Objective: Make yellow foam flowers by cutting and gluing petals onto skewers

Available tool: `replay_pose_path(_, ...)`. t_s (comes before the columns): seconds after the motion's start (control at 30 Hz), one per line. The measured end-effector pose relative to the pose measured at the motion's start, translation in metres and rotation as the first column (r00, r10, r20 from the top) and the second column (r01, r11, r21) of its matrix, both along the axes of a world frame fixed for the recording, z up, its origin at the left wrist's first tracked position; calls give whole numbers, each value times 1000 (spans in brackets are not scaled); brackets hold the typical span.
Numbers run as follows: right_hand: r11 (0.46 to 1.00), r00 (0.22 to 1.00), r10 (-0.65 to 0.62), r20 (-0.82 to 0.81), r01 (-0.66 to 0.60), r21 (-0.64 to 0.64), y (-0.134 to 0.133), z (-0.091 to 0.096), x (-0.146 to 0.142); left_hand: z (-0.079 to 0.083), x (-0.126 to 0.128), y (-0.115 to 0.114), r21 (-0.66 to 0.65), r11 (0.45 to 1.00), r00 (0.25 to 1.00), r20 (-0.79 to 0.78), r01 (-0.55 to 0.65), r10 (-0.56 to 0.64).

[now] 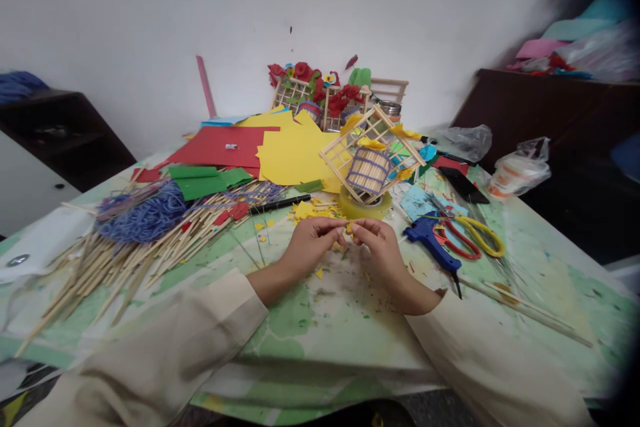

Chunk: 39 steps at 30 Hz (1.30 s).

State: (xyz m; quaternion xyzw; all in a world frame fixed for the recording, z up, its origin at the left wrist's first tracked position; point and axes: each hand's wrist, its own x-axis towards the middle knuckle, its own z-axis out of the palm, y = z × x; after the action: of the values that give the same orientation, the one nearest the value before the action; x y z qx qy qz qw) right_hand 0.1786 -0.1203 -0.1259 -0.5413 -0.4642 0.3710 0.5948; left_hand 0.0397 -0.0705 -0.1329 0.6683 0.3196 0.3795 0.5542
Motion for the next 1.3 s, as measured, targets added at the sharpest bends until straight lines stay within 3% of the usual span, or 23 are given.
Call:
replay_pose_path(0.2,997,1000,-15,20,17,-78,3,-5,0,0,-1,0,90,996,997,-72,-18,25)
replay_pose_path(0.53,999,999,8,41,-7,-32,3,-8,-1,-1,-1,0,152,987,991,-111,-50,67)
replay_pose_path(0.67,999,986,25,163,-31,31,-2,-5,1,0,-2,1,141,987,989,-114,-73,90)
replay_pose_path(0.77,975,926,-59,372,-27,221,-6,1,9,2,-3,3,155,984,986,-131,-86,107)
replay_pose_path(0.83,921,852,-174,493,-36,387,-6,6,15,3,-3,5,165,982,984,-139,-87,110)
replay_pose_path(0.9,876,758,-256,600,-81,476,-4,9,22,2,-4,6,187,979,984,-146,-76,104)
replay_pose_path(1.0,884,634,-249,732,-159,439,2,7,28,1,-4,5,235,971,981,-169,-50,92)
replay_pose_path(1.07,908,599,-200,775,-184,376,5,3,29,1,-5,3,278,960,977,-196,-24,81)
replay_pose_path(1.3,928,653,-149,743,-166,332,7,-6,25,0,-6,1,366,930,967,-243,20,75)
